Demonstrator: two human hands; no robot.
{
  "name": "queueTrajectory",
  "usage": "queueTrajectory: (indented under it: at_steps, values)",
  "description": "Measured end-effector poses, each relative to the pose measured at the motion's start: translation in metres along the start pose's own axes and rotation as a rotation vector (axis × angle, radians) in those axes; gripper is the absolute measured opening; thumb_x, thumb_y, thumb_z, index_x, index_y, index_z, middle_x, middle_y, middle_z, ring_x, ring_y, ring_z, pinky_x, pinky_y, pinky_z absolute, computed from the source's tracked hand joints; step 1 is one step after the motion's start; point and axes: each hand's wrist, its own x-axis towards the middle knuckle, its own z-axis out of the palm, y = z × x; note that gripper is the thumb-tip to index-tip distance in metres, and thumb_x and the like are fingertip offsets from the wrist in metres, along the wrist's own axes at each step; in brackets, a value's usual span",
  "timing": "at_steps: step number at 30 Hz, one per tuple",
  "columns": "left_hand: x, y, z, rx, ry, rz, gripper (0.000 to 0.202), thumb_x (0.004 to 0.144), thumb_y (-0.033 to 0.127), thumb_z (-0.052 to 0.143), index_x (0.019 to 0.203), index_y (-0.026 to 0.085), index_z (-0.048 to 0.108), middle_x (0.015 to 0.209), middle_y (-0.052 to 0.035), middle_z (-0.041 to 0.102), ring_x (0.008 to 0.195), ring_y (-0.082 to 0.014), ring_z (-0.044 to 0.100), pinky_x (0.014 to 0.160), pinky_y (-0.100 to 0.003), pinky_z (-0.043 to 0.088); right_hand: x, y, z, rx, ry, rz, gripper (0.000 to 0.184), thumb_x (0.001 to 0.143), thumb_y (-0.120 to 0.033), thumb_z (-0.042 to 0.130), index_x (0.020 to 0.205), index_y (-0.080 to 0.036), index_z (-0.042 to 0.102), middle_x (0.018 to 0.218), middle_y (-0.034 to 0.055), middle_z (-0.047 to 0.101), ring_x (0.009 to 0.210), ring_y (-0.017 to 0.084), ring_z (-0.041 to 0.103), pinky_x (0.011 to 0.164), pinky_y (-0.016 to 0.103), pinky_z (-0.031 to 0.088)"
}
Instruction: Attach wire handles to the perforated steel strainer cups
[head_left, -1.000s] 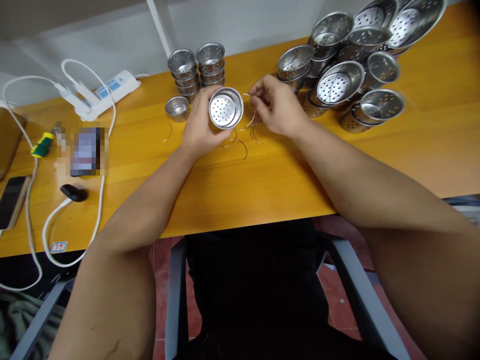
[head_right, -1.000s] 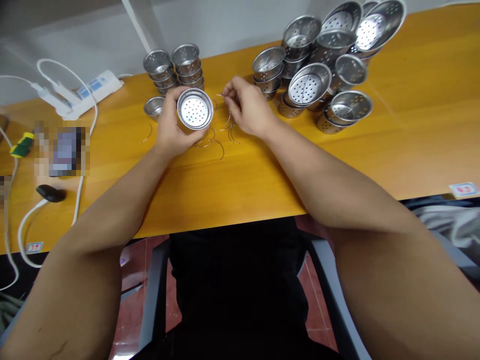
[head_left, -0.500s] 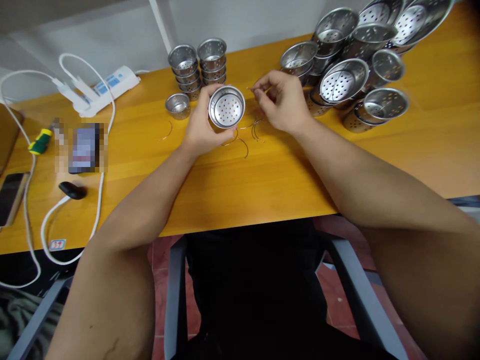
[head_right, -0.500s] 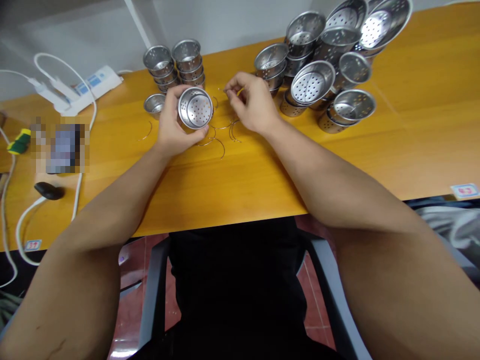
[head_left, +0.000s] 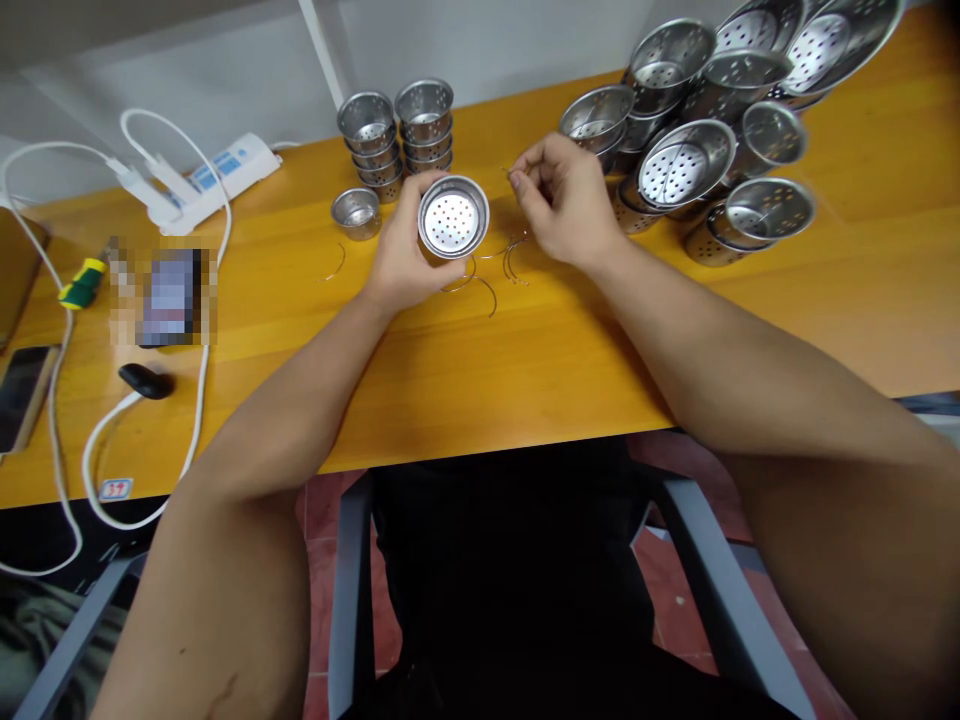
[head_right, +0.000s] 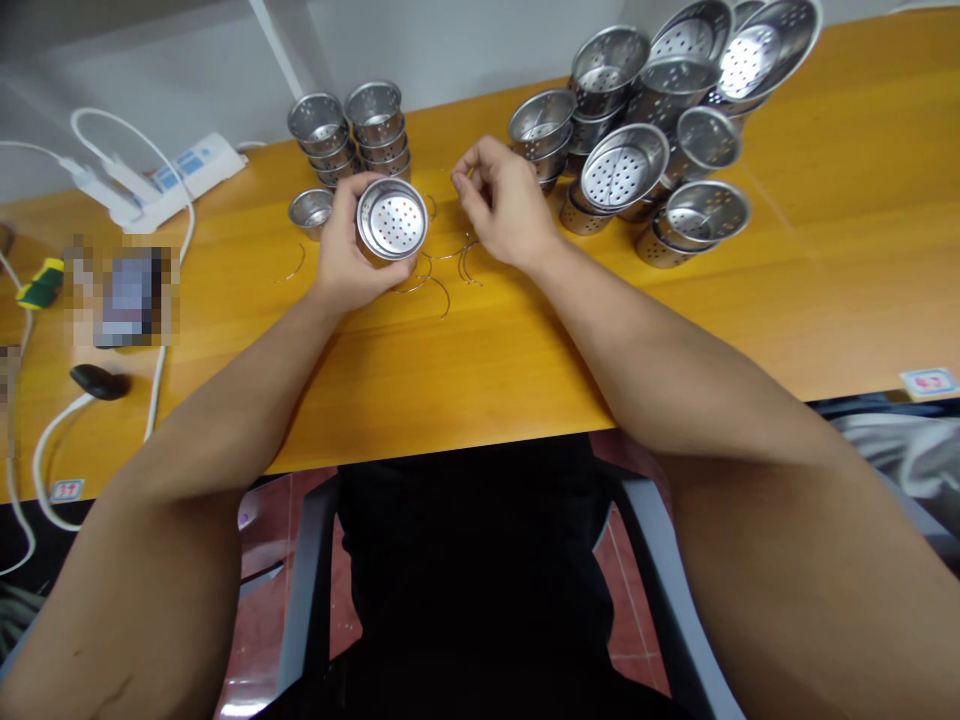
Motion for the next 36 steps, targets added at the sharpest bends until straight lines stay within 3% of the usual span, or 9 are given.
queueTrajectory:
  at_steps: [4,11,14,20,24,29,33,36]
  values:
    - [0.001,0.001,0.000,0.046,0.023,0.009,0.088,0.092,0.050,0.098,0.164,0.036,0.048,0.157,-0.0131,0.069,0.153,-0.0439,0.071,0.136,-0.066,0.060,-0.001,-0.002,-0.001,-0.049,-0.023,0.046,0.058,0.107,-0.101,0.064,0.109,-0.044,0.067,0.074,0.0005,0.064,0.070,0.032,0.050,0.071,0.053,0.048]
    - [-0.002,-0.010,0.000,0.012,0.039,-0.040,0.092,0.089,0.070,0.103,0.159,0.036,0.055,0.158,-0.0115,0.071,0.149,-0.0444,0.073,0.130,-0.065,0.064,0.002,0.004,0.001,0.004,0.004,-0.009,0.064,0.106,-0.103,0.067,0.109,-0.039,0.067,0.083,0.0007,0.067,0.074,0.027,0.049,0.075,0.048,0.047]
    - [-0.003,-0.009,0.000,-0.023,0.038,-0.035,0.096,0.085,0.076,0.104,0.157,0.035,0.056,0.155,-0.0111,0.071,0.144,-0.0441,0.075,0.128,-0.065,0.064,0.002,0.005,0.001,0.019,0.001,-0.021,0.066,0.106,-0.103,0.068,0.108,-0.037,0.066,0.082,-0.0009,0.062,0.071,0.024,0.045,0.075,0.046,0.044]
    - [0.001,0.005,-0.007,0.005,0.035,-0.030,0.101,0.077,0.075,0.110,0.156,0.039,0.059,0.155,-0.0122,0.066,0.152,-0.0469,0.067,0.134,-0.070,0.058,0.000,0.003,-0.001,0.019,-0.037,0.067,0.062,0.104,-0.102,0.071,0.108,-0.041,0.067,0.088,0.0008,0.075,0.077,0.029,0.057,0.078,0.049,0.046]
    - [0.002,0.003,-0.008,0.015,0.015,0.008,0.098,0.078,0.076,0.112,0.152,0.040,0.060,0.155,-0.0127,0.067,0.153,-0.0472,0.066,0.135,-0.069,0.058,0.002,0.009,-0.002,0.008,0.007,0.074,0.061,0.103,-0.104,0.069,0.113,-0.044,0.072,0.086,0.0023,0.074,0.084,0.033,0.059,0.083,0.052,0.048]
    - [0.002,-0.004,-0.001,-0.017,0.023,-0.020,0.106,0.093,0.084,0.097,0.172,0.043,0.039,0.164,-0.0128,0.063,0.157,-0.0456,0.067,0.136,-0.067,0.058,0.006,0.022,-0.002,-0.069,0.006,0.023,0.064,0.107,-0.102,0.063,0.120,-0.042,0.078,0.115,0.0081,0.086,0.105,0.039,0.071,0.096,0.060,0.054]
    - [0.004,-0.002,-0.001,-0.041,0.043,0.042,0.106,0.099,0.097,0.078,0.177,0.043,0.031,0.173,-0.0145,0.054,0.167,-0.0474,0.059,0.143,-0.068,0.050,0.006,0.026,-0.002,-0.043,-0.011,0.067,0.058,0.104,-0.100,0.070,0.112,-0.044,0.079,0.099,0.0030,0.087,0.100,0.038,0.074,0.095,0.059,0.055]
    - [0.005,0.000,-0.002,-0.027,0.088,0.073,0.097,0.104,0.097,0.065,0.179,0.045,0.029,0.177,-0.0133,0.049,0.171,-0.0468,0.052,0.148,-0.068,0.043,0.008,0.029,-0.004,-0.018,0.009,0.060,0.059,0.104,-0.099,0.072,0.118,-0.043,0.079,0.099,0.0007,0.088,0.096,0.035,0.075,0.098,0.058,0.056]
